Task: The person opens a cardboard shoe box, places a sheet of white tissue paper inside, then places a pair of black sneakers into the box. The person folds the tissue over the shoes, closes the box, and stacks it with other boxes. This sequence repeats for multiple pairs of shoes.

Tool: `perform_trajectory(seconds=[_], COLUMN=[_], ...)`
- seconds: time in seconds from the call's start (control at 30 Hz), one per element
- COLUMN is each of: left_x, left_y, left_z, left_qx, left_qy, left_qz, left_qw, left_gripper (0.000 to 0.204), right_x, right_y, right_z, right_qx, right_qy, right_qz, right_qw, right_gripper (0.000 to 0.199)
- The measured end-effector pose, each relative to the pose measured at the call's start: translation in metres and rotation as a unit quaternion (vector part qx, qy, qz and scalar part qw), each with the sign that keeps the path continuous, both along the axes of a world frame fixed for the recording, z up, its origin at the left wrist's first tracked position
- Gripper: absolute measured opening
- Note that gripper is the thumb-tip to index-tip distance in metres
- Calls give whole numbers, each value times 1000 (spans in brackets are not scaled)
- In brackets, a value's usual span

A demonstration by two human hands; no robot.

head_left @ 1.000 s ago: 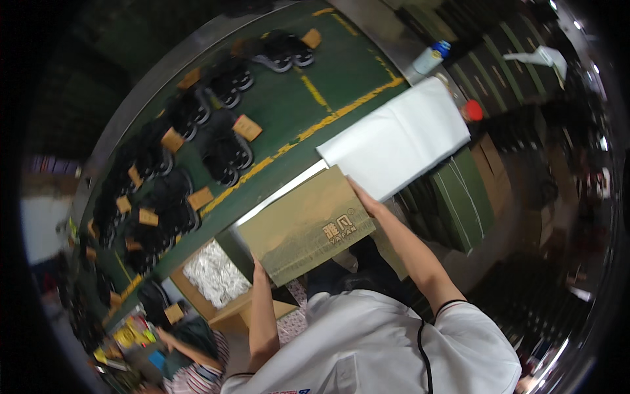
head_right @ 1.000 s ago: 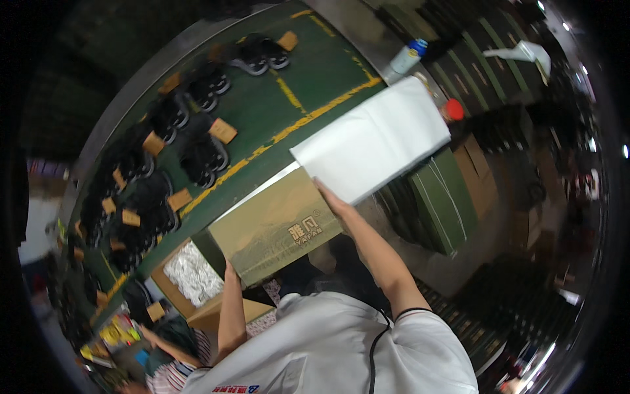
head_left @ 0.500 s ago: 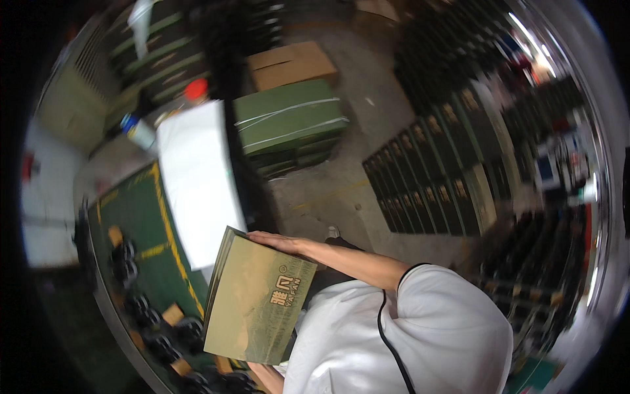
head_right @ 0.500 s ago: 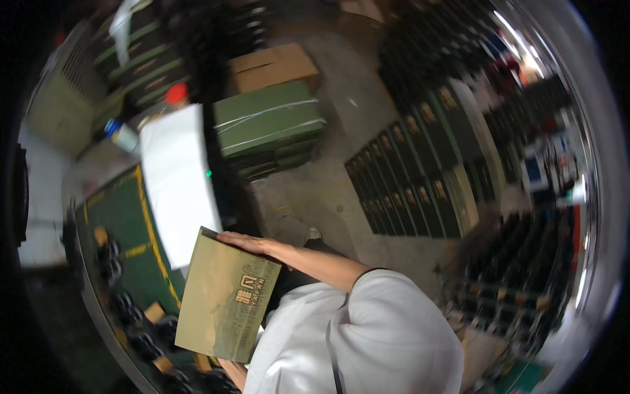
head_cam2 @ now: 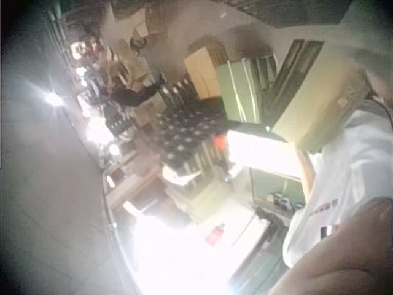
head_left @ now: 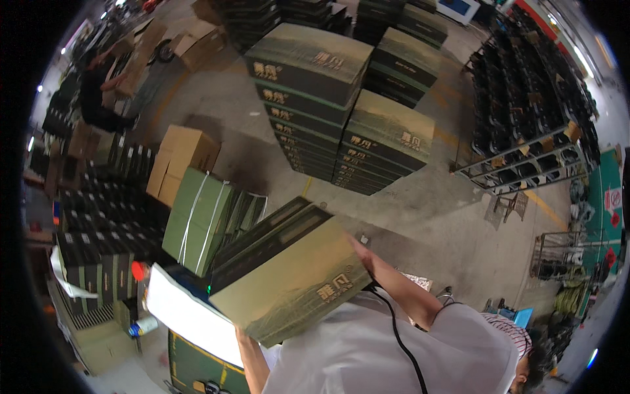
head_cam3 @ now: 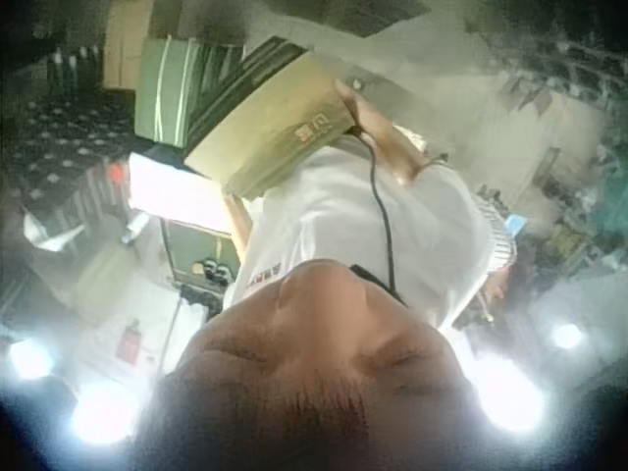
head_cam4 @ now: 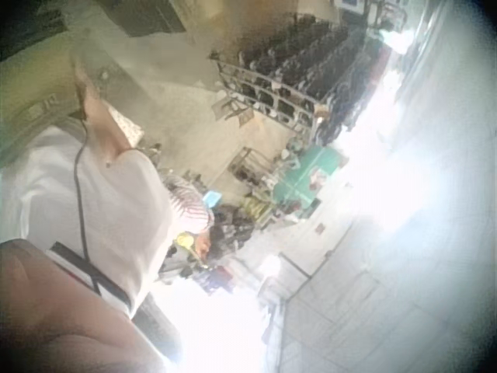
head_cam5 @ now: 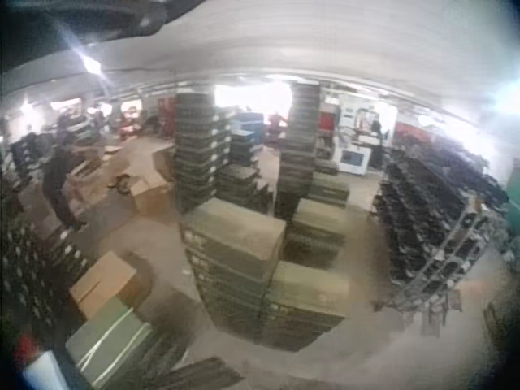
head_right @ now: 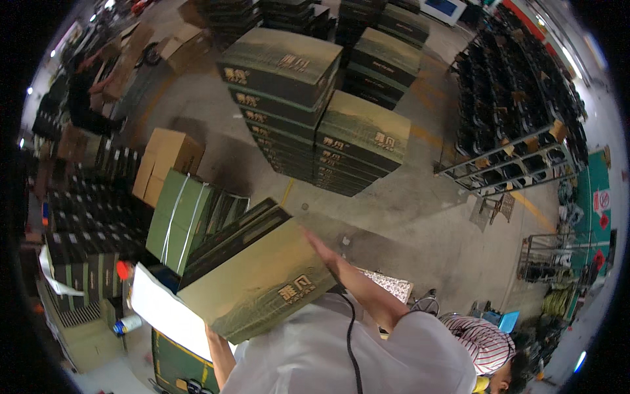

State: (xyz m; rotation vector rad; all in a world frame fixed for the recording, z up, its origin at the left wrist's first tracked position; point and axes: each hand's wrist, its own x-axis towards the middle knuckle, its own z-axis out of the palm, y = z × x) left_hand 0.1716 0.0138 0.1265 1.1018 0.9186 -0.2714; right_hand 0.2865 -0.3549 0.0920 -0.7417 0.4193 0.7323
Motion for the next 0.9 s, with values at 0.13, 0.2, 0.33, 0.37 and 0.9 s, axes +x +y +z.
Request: perform_trajectory(seconds=[0.13, 0.2, 0.33, 0.37, 0.9], left_x=[138, 190, 281, 298, 498], left_y=[-65, -110, -240, -274, -501], left_z=[17, 39, 73, 84, 18], left_qx=[-71, -105, -213, -244, -238], left_qy=[-49, -87, -154, -180, -172], left_qz=[-214, -289, -379, -370, -428], left_qw=[973, 948, 887, 878, 854], left_gripper=[90, 90, 90, 89, 86], right_x=[-6, 1, 24, 37, 160], right_y=[-97, -137, -214, -234, -415], right_z=[27, 56, 106, 117, 89], right_qx=[-105, -132, -185, -190, -178], right_qy=[-35, -63, -112, -123, -99], right_qz=[-112, -175, -319, -346, -512], right_qw=[988, 974, 923, 910, 834], right_gripper=[61, 61, 61, 62, 64])
